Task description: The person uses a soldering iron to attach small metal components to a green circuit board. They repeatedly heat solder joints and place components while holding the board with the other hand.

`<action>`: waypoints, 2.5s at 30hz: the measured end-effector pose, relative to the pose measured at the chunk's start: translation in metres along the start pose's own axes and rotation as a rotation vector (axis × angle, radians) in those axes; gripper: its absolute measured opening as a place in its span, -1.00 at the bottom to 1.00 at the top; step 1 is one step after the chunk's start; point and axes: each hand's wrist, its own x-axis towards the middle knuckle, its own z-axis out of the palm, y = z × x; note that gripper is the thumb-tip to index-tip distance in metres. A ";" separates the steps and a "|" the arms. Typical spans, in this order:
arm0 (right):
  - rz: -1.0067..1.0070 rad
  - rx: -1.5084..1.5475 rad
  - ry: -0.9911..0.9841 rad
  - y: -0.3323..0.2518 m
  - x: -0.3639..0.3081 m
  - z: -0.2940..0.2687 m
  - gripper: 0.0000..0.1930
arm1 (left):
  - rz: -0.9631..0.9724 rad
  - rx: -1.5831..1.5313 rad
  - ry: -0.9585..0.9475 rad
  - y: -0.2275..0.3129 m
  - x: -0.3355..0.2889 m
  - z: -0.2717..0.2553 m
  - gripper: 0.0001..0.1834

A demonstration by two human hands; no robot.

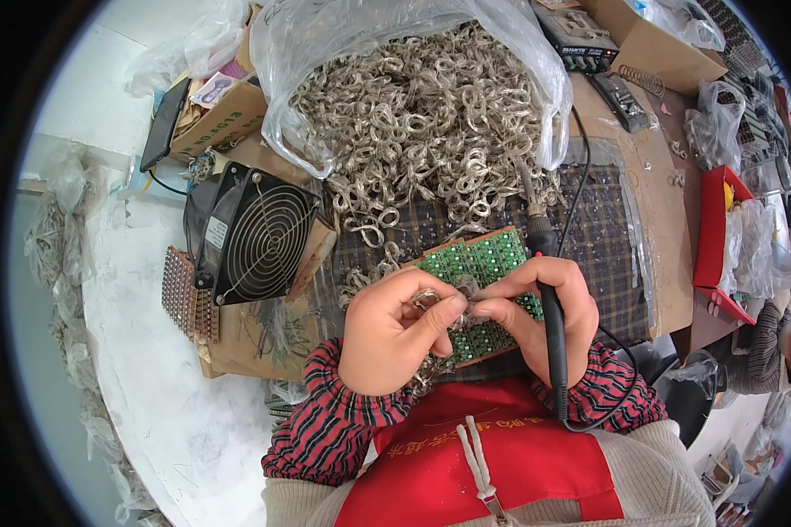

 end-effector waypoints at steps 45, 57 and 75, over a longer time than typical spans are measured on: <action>-0.275 -0.020 -0.281 -0.001 -0.074 -0.043 -0.85 | 0.342 0.797 0.287 -0.040 -0.053 0.027 -0.83; -0.245 -0.020 -0.297 -0.002 -0.074 -0.045 -0.84 | 0.376 0.804 0.321 -0.049 -0.054 0.027 -0.81; -0.217 -0.007 -0.304 -0.002 -0.074 -0.045 -0.81 | 0.383 0.819 0.286 -0.048 -0.054 0.024 -0.81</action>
